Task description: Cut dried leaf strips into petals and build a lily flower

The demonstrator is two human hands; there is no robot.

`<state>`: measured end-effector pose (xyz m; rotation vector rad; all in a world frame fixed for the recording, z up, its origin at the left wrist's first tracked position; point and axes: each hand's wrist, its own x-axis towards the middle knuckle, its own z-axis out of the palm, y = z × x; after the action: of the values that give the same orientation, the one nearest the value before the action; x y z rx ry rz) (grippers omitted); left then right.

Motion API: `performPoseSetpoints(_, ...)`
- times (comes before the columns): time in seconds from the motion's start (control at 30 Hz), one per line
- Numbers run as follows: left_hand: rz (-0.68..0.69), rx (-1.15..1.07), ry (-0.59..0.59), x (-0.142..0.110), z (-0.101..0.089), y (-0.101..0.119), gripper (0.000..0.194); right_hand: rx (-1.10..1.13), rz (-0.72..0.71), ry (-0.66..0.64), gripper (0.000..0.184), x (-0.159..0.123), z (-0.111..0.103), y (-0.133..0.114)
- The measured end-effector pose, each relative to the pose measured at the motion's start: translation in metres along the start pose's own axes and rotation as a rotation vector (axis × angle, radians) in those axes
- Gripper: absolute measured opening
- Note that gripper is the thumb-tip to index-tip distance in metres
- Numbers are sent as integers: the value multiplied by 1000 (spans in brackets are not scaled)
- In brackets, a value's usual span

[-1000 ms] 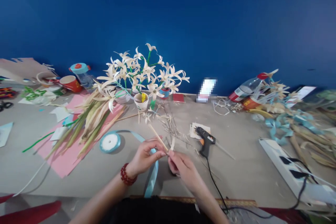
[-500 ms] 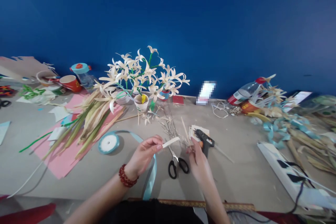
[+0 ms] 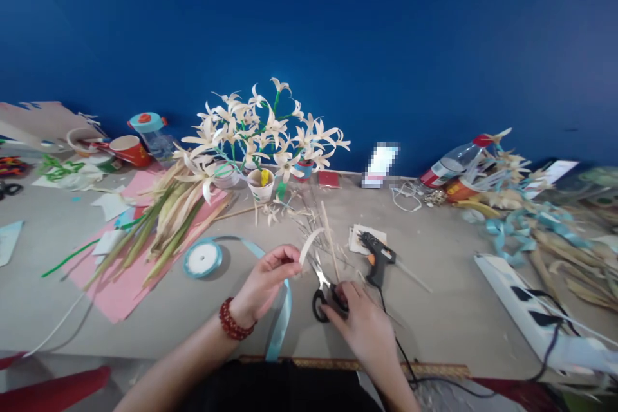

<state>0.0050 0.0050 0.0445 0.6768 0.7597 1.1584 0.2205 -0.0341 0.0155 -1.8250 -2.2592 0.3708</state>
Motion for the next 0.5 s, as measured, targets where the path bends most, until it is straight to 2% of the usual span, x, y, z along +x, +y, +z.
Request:
performPoseSetpoints(0.17,-24,29,7,-2,2,2,12,-34,40,19,7,-2,-1,7)
performPoseSetpoints(0.5,36,-45,25,-10,9,12,14,109,74,1,15,-1,-10,22)
